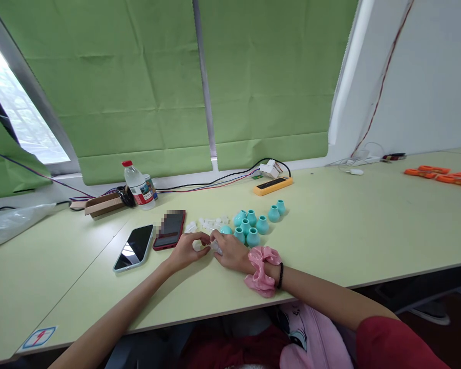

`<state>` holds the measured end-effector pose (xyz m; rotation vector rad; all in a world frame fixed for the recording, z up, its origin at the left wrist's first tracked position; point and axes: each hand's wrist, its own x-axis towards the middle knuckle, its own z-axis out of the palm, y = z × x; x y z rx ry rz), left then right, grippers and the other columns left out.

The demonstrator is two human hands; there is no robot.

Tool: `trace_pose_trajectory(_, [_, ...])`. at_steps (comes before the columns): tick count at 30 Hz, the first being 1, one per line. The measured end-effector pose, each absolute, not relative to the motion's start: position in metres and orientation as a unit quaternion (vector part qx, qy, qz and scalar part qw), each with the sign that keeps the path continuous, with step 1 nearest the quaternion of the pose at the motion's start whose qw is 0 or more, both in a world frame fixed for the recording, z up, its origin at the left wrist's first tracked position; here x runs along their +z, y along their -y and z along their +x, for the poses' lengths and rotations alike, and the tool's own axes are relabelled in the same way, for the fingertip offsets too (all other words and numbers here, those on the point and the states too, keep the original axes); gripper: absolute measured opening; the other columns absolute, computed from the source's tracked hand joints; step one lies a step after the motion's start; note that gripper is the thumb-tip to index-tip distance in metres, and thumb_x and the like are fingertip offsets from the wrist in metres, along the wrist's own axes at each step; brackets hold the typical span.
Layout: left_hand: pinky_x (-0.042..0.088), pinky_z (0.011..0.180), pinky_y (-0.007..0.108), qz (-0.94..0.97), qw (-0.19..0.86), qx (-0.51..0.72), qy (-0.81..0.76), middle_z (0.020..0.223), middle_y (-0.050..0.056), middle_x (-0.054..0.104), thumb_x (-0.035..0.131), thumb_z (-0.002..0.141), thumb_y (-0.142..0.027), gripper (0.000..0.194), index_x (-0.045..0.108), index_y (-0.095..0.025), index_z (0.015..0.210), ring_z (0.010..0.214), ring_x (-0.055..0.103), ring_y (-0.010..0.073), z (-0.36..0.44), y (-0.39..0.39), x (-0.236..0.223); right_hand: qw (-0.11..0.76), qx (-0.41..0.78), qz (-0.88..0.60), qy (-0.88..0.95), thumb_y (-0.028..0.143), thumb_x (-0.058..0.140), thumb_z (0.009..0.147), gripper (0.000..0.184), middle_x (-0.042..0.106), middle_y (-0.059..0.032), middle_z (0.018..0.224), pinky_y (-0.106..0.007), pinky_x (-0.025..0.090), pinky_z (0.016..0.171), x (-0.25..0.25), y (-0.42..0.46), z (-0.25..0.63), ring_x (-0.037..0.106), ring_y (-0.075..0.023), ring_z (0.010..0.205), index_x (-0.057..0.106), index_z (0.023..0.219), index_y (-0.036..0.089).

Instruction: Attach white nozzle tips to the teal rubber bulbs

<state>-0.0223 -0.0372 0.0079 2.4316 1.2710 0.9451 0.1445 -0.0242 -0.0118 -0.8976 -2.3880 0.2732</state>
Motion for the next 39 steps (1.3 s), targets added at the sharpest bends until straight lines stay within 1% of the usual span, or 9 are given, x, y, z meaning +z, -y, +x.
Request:
trace_pose_trajectory(3, [0.042,0.062,0.021,0.831,0.124,0.336,-0.425,0.066,-0.002,0.06,0.052,0.064,-0.016,0.01,0.058,-0.017,0.072,0.061,0.055,0.0101,-0.022,0.038,0.007,0.282,0.119,-0.347,0.886,0.015,0.049,0.068,0.03,0.055,-0.002,0.082,-0.024,0.041,0.062,-0.012,0.024,0.144,0.055,-0.0148,0.073,0.036,0.095,0.019])
trace_pose_trajectory(6, [0.043,0.066,0.022,0.83,0.132,0.354,-0.41,0.071,0.0,0.062,0.053,0.065,-0.018,0.008,0.058,-0.017,0.07,0.066,0.056,0.0114,-0.022,0.04,0.006,0.291,0.139,-0.345,0.881,0.015,0.048,0.069,0.032,0.055,-0.0024,0.084,-0.025,0.042,0.062,-0.013,0.024,0.144,0.055,-0.0146,0.073,0.034,0.097,0.019])
trace_pose_trajectory(9, [0.043,0.067,0.023,0.829,0.135,0.368,-0.399,0.074,0.001,0.063,0.054,0.066,-0.021,0.009,0.061,-0.017,0.071,0.07,0.057,0.0132,-0.021,0.04,0.005,0.307,0.153,-0.336,0.877,0.013,0.049,0.067,0.035,0.054,-0.0034,0.09,-0.025,0.042,0.063,-0.014,0.025,0.143,0.055,-0.0147,0.075,0.032,0.097,0.02])
trace_pose_trajectory(14, [0.044,0.066,0.024,0.827,0.14,0.38,-0.389,0.075,0.003,0.064,0.055,0.068,-0.025,0.013,0.064,-0.017,0.074,0.07,0.058,0.014,-0.021,0.038,0.001,0.326,0.176,-0.313,0.875,0.011,0.048,0.066,0.039,0.053,-0.0042,0.093,-0.027,0.043,0.067,-0.015,0.025,0.143,0.055,-0.0155,0.08,0.031,0.099,0.02])
trace_pose_trajectory(19, [0.044,0.065,0.025,0.834,0.147,0.374,-0.378,0.074,0.004,0.064,0.055,0.069,-0.023,0.013,0.065,-0.017,0.074,0.069,0.057,0.0142,-0.021,0.035,-0.003,0.341,0.176,-0.29,0.877,0.01,0.048,0.066,0.042,0.051,-0.0055,0.098,-0.028,0.043,0.07,-0.015,0.024,0.144,0.054,-0.0163,0.084,0.03,0.102,0.02])
trace_pose_trajectory(26, [0.043,0.07,0.026,0.86,0.128,0.359,-0.339,0.079,0.004,0.064,0.052,0.071,-0.019,0.015,0.064,-0.018,0.08,0.079,0.054,0.0157,-0.021,0.031,-0.006,0.362,0.185,-0.276,0.871,0.009,0.048,0.066,0.041,0.051,-0.0043,0.095,-0.029,0.045,0.068,-0.017,0.022,0.143,0.055,-0.0164,0.082,0.031,0.1,0.021])
trace_pose_trajectory(30, [0.043,0.072,0.027,0.852,0.118,0.357,-0.363,0.082,0.005,0.063,0.052,0.068,-0.015,0.021,0.062,-0.018,0.086,0.081,0.054,0.0164,-0.022,0.033,-0.005,0.403,0.214,-0.269,0.848,0.01,0.048,0.067,0.039,0.05,-0.0052,0.099,-0.029,0.047,0.066,-0.015,0.025,0.142,0.056,-0.0158,0.079,0.032,0.1,0.022])
trace_pose_trajectory(34, [0.042,0.074,0.027,0.842,0.132,0.364,-0.376,0.087,0.004,0.061,0.056,0.064,-0.017,0.026,0.059,-0.018,0.09,0.081,0.055,0.0159,-0.02,0.037,0.0,0.45,0.247,-0.273,0.814,0.011,0.049,0.067,0.036,0.051,-0.005,0.098,-0.029,0.05,0.062,-0.01,0.031,0.141,0.057,-0.0158,0.076,0.033,0.097,0.025])
trace_pose_trajectory(39, [0.043,0.071,0.025,0.836,0.129,0.374,-0.38,0.084,0.003,0.061,0.055,0.064,-0.017,0.023,0.056,-0.017,0.087,0.079,0.055,0.0149,-0.018,0.039,0.0,0.482,0.288,-0.266,0.783,0.014,0.053,0.066,0.037,0.052,-0.0045,0.096,-0.03,0.052,0.06,-0.007,0.034,0.14,0.058,-0.0176,0.077,0.034,0.095,0.027])
